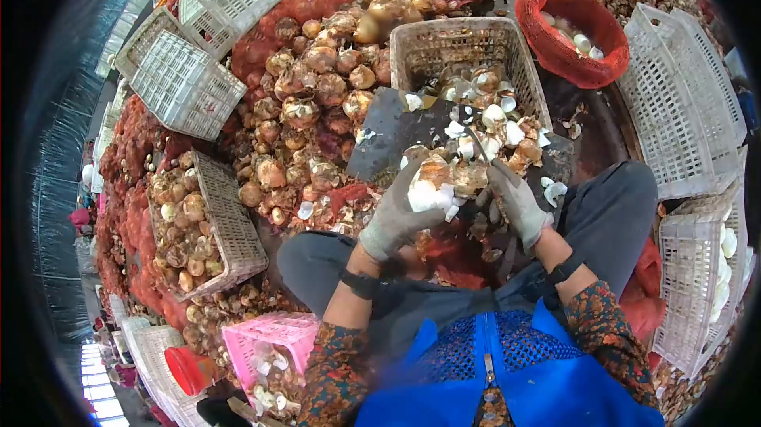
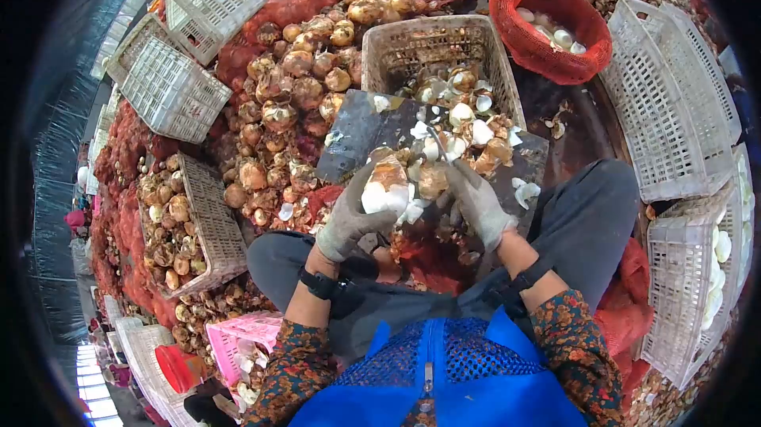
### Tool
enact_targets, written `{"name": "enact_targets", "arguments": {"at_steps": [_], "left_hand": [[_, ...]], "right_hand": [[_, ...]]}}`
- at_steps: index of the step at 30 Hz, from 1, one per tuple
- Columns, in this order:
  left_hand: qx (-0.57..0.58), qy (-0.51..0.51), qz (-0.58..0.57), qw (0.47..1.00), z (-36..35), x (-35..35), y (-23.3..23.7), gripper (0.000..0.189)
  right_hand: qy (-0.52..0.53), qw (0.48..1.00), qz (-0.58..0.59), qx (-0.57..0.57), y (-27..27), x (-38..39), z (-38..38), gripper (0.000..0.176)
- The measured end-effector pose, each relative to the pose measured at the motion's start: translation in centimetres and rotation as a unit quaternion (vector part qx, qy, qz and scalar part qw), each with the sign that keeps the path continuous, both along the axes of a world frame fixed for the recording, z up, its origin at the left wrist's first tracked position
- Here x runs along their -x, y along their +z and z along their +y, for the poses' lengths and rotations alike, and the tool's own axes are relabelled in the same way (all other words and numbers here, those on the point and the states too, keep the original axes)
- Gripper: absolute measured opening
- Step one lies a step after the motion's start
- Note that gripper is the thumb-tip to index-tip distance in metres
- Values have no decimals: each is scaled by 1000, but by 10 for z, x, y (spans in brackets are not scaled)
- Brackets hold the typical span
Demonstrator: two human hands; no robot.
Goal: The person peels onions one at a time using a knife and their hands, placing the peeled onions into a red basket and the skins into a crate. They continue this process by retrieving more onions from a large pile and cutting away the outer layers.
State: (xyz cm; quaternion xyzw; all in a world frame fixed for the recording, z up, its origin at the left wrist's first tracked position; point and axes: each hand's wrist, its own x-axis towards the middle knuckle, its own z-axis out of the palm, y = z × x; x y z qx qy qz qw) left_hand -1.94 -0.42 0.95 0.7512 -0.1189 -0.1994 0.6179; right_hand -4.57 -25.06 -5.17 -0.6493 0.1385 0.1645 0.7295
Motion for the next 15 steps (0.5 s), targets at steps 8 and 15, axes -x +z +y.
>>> {"name": "enact_targets", "arguments": {"at_steps": [8,15], "left_hand": [[-87,-79,-37,992,-5,3,-17,90],[-9,-124,36,992,-8,4,-1,93]], "right_hand": [[128,952,-156,231,45,6,25,67],[89,938,-143,303,46,-10,18,39]]}}
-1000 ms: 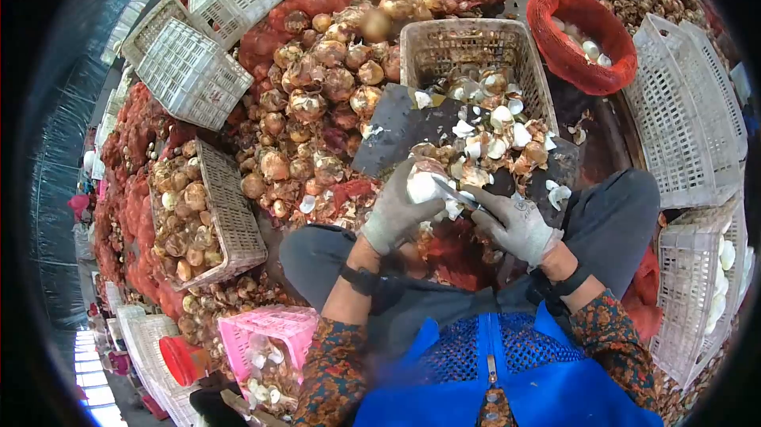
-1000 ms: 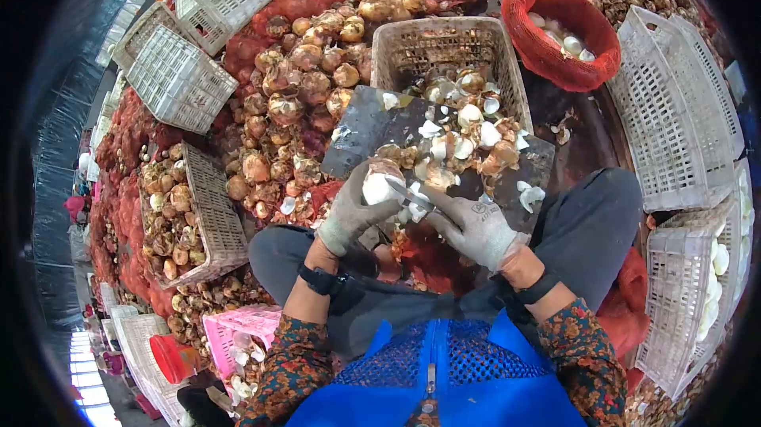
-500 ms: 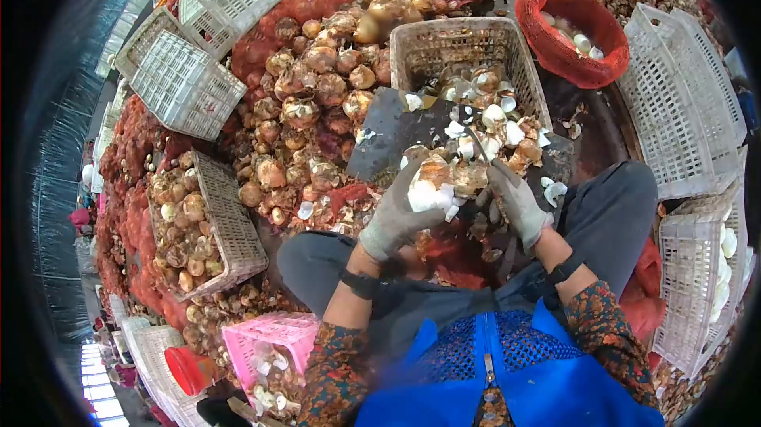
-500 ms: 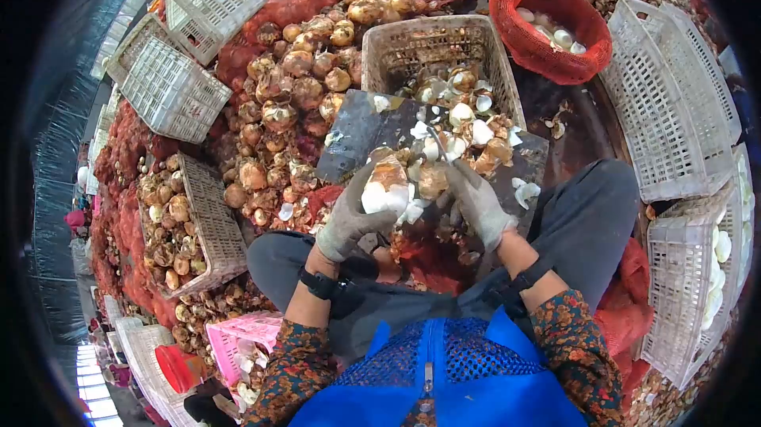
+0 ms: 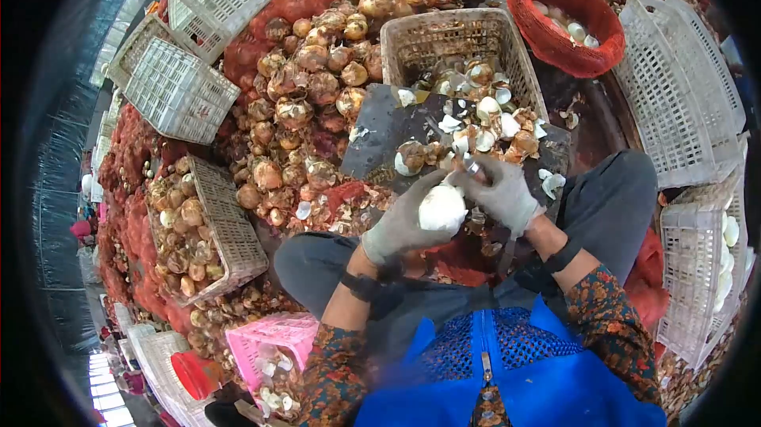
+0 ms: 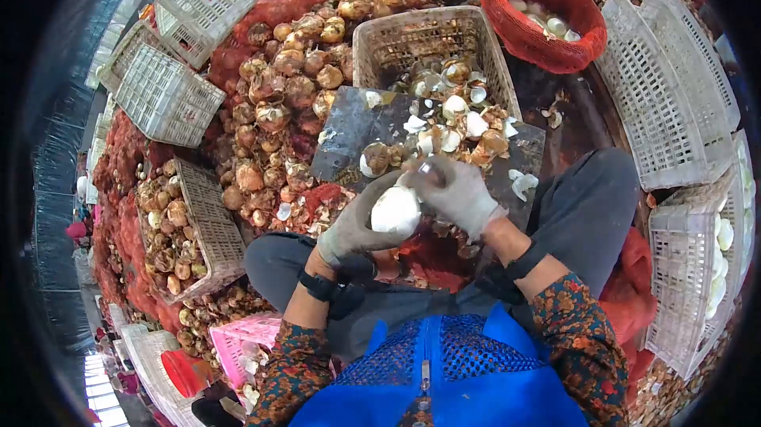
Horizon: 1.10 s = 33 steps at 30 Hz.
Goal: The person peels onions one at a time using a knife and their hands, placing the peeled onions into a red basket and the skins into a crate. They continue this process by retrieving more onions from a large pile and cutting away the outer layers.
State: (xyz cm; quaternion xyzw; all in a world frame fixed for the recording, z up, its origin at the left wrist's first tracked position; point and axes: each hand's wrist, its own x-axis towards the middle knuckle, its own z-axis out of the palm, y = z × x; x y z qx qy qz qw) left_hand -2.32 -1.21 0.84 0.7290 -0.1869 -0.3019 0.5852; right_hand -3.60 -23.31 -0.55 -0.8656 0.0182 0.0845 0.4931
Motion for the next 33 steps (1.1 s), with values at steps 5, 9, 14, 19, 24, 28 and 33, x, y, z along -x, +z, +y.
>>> {"name": "enact_targets", "arguments": {"at_steps": [5,9,14,19,24,28,33], "left_hand": [[30,32,-42,998,4,-5,2,98],[43,81,-63,994,6,-7,-2,99],[5,112,-97,989,3,-6,-1,97],[-17,140,-77,987,7,-4,-27,94],[22,161,-44,986,8,-1,-46,89],[-74,143,-86,983,10,-3,-40,81],[-92,80,-38,992,7,-3,-5,90]], "right_hand": [[-240,947,61,-202,-45,-30,-32,55],[-172,977,9,-122,-18,-15,-30,59],[65,992,15,-103,17,22,-8,51],[162,983,-90,-6,12,34,6,58],[177,973,-125,75,10,36,13,49],[197,969,-104,103,7,32,9,38],[138,974,-103,151,-10,20,-10,34]]}}
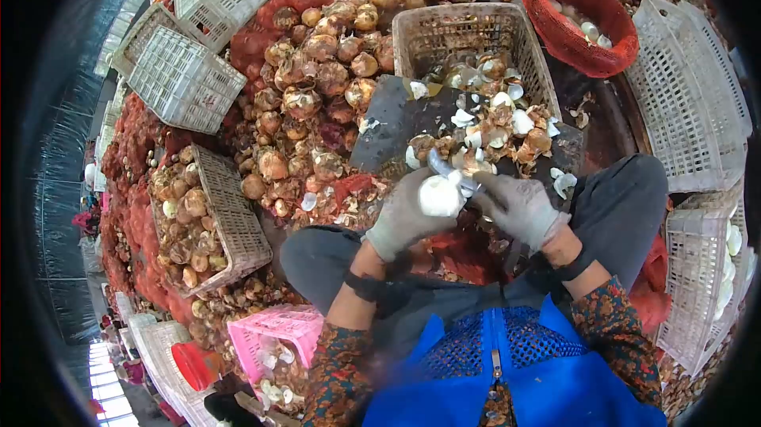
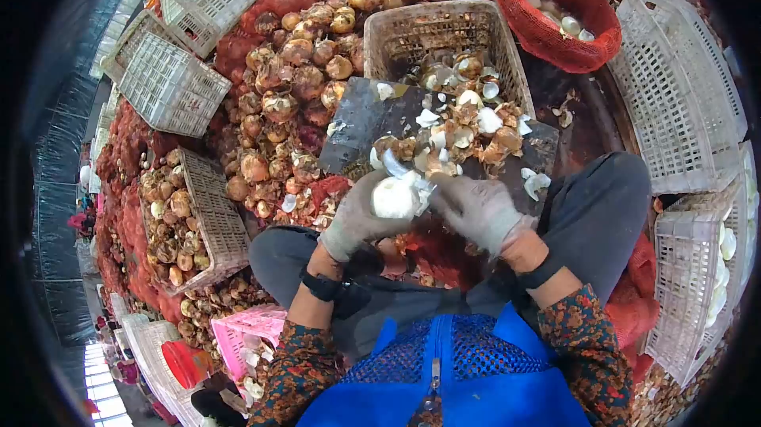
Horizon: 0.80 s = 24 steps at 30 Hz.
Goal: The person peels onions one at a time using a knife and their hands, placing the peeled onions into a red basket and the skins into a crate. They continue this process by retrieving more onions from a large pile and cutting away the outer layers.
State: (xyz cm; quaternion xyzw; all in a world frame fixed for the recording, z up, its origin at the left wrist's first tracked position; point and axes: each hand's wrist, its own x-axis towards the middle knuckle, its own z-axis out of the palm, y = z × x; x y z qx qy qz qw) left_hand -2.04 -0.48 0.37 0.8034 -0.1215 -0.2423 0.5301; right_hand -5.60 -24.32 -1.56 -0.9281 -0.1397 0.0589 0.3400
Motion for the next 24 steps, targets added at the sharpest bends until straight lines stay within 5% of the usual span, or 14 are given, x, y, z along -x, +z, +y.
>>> {"name": "enact_targets", "arguments": {"at_steps": [3,5,8,11,17,19,24], "left_hand": [[-4,-15,-55,998,4,3,1,90],[86,22,13,996,5,4,9,82],[246,77,131,957,6,5,16,80],[325,64,188,925,3,6,19,83],[303,64,229,923,7,7,21,83],[245,41,220,943,3,3,27,83],[233,8,240,942,-34,-24,48,74]], "right_hand": [[-110,992,61,-26,-11,-16,-22,45],[-192,940,213,-185,-4,-15,-23,47],[-190,905,254,-282,5,-15,-12,47],[-69,850,275,-444,-5,-17,0,48],[-110,879,293,-359,39,-26,15,50],[-115,928,150,-321,6,-30,20,55],[-270,868,203,-365,-38,-34,5,45]]}}
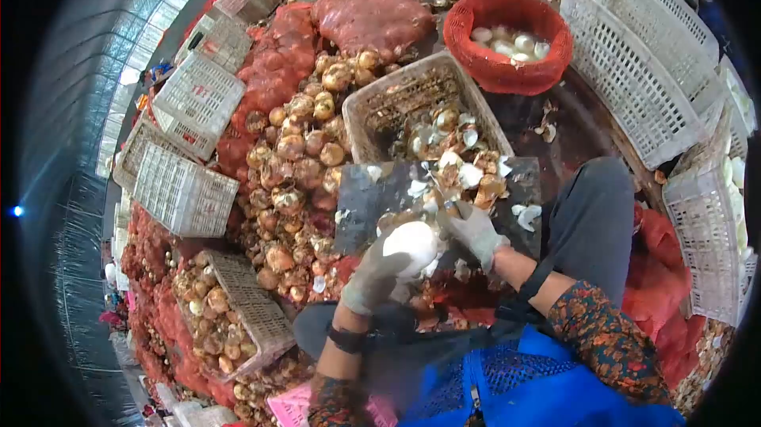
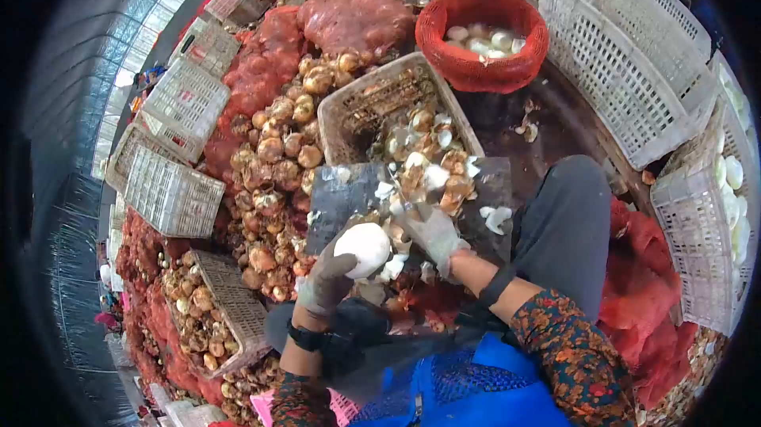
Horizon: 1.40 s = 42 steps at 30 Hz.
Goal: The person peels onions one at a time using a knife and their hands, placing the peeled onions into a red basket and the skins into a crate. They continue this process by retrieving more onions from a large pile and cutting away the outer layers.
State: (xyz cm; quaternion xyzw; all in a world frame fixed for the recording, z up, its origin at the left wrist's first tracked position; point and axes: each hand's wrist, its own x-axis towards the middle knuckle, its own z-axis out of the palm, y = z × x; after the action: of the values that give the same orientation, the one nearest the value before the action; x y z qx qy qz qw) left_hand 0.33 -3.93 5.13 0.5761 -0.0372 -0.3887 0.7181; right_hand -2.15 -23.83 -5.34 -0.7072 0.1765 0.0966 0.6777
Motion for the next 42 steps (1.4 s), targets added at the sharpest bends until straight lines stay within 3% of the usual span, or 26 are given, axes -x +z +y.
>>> {"name": "enact_targets", "arguments": {"at_steps": [1,2,3,4,5,7,8,9,11,13,14,16,17,18,20,23,25,29,33,34,35,36,37,39,40,42], "left_hand": [[-36,9,-13,999,-15,-8,15,68],[-36,-4,-42,998,-35,-21,27,61],[-36,-16,-71,997,-54,-34,38,54],[-105,-56,-243,963,-70,-60,36,57],[-55,44,-174,982,-98,-76,33,56],[217,18,-122,968,-145,-92,87,47],[289,4,-97,952,-156,-114,87,51],[304,65,-125,942,-159,-115,94,62],[289,133,-162,934,-146,-111,103,76],[247,157,-217,931,-110,-98,100,71],[137,153,-311,928,-85,-88,97,55],[40,175,-369,912,-35,-72,83,46],[47,229,-252,939,-10,-66,79,49],[32,242,-244,939,19,-59,70,48],[-16,304,-202,931,71,-49,57,46],[-10,405,-200,892,149,-22,31,42],[-71,505,-169,844,178,-6,14,38],[-87,530,-76,840,232,17,-49,37],[-72,532,42,842,241,39,-108,40],[-359,392,-240,813,261,52,-163,44],[-383,375,-233,811,262,51,-180,42],[-407,357,-227,809,264,49,-197,41],[-153,477,36,865,248,44,-185,36],[-361,340,-224,839,259,50,-227,34],[-453,255,-340,784,266,53,-251,33],[-312,354,-169,865,263,43,-284,33]], "right_hand": [[-5,1000,11,-21,-21,-3,-2,44],[-31,988,88,-119,15,2,-5,39],[-8,983,111,-148,4,1,-6,35],[19,997,-15,-77,-39,1,-2,35],[20,998,-29,-59,-46,0,-1,35],[21,998,-55,-22,-58,-2,0,35],[-2,999,15,-44,-30,-4,1,37],[-25,994,85,-69,-5,-3,1,38],[-23,993,84,-74,15,5,-3,41],[-12,995,81,-57,17,7,-1,41],[0,998,47,-48,11,11,0,42],[23,999,42,2,-6,15,2,45],[43,998,16,53,-23,16,5,46],[92,986,9,139,-2,16,6,46],[135,981,-19,140,3,24,10,46],[224,942,-107,226,-9,27,21,40],[257,908,-145,296,4,23,30,39],[294,849,-236,370,-7,7,32,40],[313,817,-231,426,-2,-37,27,42],[279,834,-185,439,-10,-51,23,43],[242,848,-133,453,-19,-65,16,44],[174,898,-139,379,-33,-84,8,45],[105,938,-136,300,-47,-100,0,45],[16,909,-129,395,-61,-118,-14,47],[5,954,-125,272,-40,-108,-4,50],[12,966,-163,200,-65,-101,0,51]]}}
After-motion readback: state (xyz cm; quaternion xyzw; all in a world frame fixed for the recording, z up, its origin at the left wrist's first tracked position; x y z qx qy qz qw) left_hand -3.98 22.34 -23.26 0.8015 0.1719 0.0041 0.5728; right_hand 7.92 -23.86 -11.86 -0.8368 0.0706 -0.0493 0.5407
